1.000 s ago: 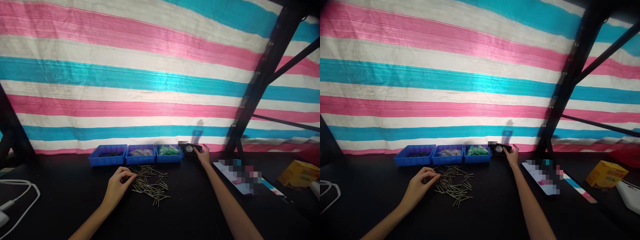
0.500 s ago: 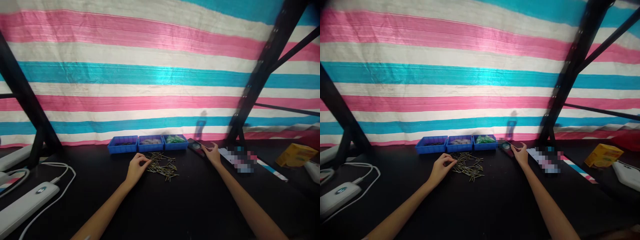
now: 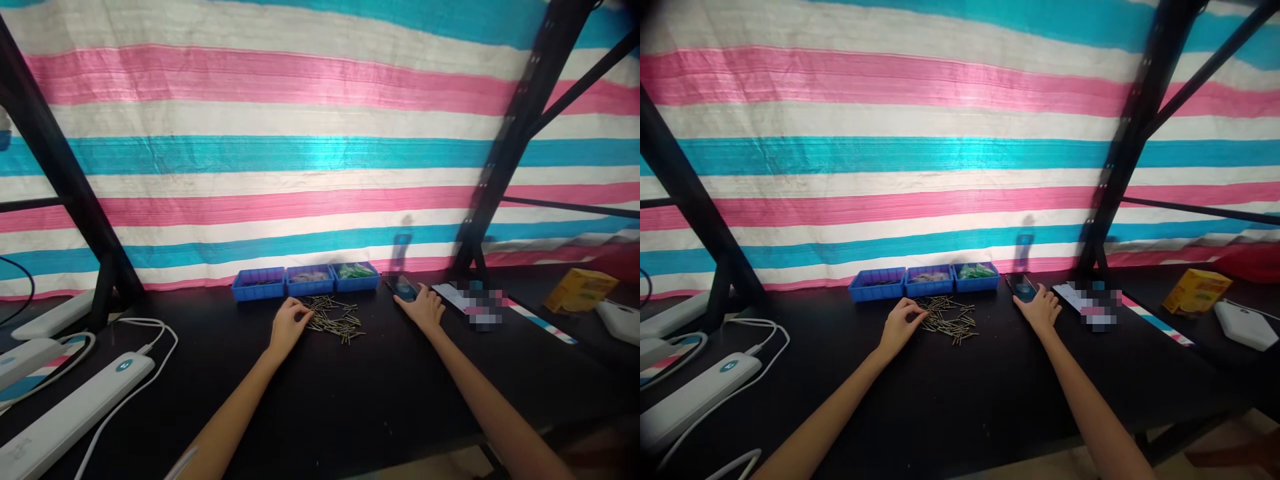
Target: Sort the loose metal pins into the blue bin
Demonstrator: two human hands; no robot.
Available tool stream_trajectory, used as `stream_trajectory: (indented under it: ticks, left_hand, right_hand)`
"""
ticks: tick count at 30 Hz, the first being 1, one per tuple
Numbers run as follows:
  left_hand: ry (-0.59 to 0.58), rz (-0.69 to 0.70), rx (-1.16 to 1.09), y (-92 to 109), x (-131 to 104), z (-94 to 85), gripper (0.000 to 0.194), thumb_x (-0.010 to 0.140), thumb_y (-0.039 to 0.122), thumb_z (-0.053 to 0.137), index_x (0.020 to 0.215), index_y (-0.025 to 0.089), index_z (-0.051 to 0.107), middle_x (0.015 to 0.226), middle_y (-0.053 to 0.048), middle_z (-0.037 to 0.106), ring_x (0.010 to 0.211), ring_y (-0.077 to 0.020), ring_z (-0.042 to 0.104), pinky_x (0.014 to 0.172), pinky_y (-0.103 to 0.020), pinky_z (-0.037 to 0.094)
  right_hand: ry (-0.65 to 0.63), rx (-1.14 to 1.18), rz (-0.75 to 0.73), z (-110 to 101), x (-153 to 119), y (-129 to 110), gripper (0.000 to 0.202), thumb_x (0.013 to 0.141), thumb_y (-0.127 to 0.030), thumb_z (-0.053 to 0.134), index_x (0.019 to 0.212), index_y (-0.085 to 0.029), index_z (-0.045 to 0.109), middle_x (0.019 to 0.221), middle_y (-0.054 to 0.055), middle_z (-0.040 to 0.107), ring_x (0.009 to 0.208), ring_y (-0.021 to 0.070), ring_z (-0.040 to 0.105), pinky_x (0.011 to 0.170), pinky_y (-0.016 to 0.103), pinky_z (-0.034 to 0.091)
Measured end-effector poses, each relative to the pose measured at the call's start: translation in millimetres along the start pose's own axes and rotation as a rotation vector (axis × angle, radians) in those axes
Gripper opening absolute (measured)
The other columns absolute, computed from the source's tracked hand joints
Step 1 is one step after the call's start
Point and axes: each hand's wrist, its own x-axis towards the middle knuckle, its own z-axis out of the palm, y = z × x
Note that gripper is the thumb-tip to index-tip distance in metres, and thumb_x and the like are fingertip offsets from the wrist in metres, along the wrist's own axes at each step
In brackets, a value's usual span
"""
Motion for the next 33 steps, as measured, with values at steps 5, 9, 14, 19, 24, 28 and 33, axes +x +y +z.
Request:
stream_trajectory:
  ticks: [5,9,14,19,24,28,33]
  left_hand:
    - [0.011,0.0,0.107,8,0,-1.1,0.03,0.085,0.037,0.042,0.081,0.017,0.064,0.085,-0.006,0.054,0.078,-0.0166,0.055,0.071,-0.03,0.042]
    - [-0.083,0.081,0.172,26,-2,1.5,0.026,0.082,0.04,0.048,0.081,0.019,0.065,0.085,-0.005,0.056,0.083,-0.0179,0.053,0.077,-0.031,0.039]
    - [-0.16,0.109,0.22,31,2,7.7,0.028,0.073,0.046,0.058,0.078,0.019,0.062,0.083,-0.004,0.057,0.083,-0.0188,0.052,0.074,-0.031,0.038]
    - [-0.179,0.096,0.256,21,13,19.8,0.029,0.077,0.047,0.054,0.074,0.018,0.058,0.077,-0.003,0.055,0.079,-0.0185,0.051,0.072,-0.03,0.037]
    - [-0.213,0.109,0.262,15,32,34.0,0.029,0.081,0.043,0.05,0.068,0.018,0.057,0.076,-0.003,0.055,0.075,-0.0174,0.051,0.067,-0.03,0.036]
    - [-0.243,0.141,0.236,15,40,39.4,0.026,0.083,0.04,0.05,0.07,0.019,0.058,0.077,-0.002,0.056,0.077,-0.0181,0.052,0.068,-0.03,0.036]
    - [-0.25,0.151,0.217,17,32,40.5,0.021,0.086,0.035,0.045,0.08,0.021,0.059,0.082,-0.003,0.057,0.079,-0.0182,0.053,0.071,-0.031,0.036]
  right_hand:
    - [0.136,0.101,-0.215,-14,-22,-21,0.062,0.07,-0.047,0.056,0.121,-0.014,0.041,0.114,0.017,0.044,0.108,0.0348,0.039,0.09,0.049,0.026]
    - [-0.085,0.284,-0.631,-25,-46,-52,0.037,0.074,-0.036,0.053,0.107,-0.019,0.053,0.106,0.009,0.05,0.103,0.026,0.044,0.091,0.038,0.03]
    - [-0.256,0.39,-0.719,-22,-67,-90,0.027,0.073,-0.037,0.056,0.096,-0.022,0.059,0.098,0.006,0.054,0.094,0.0229,0.049,0.084,0.035,0.034]
    - [-0.371,0.389,-0.669,-8,-65,-104,0.023,0.073,-0.04,0.058,0.087,-0.022,0.061,0.092,0.004,0.056,0.089,0.0222,0.05,0.078,0.034,0.036]
    - [-0.402,0.472,-0.737,-2,-60,-111,0.016,0.075,-0.034,0.058,0.082,-0.02,0.061,0.083,0.003,0.057,0.082,0.0183,0.052,0.074,0.03,0.037]
    - [-0.427,0.483,-0.787,-2,-59,-118,0.007,0.078,-0.026,0.056,0.078,-0.019,0.06,0.078,0.001,0.058,0.077,0.0146,0.053,0.072,0.026,0.038]
    - [-0.448,0.541,-0.762,-3,-58,-115,0.009,0.082,-0.02,0.051,0.084,-0.02,0.06,0.077,0.001,0.059,0.074,0.0139,0.053,0.069,0.026,0.039]
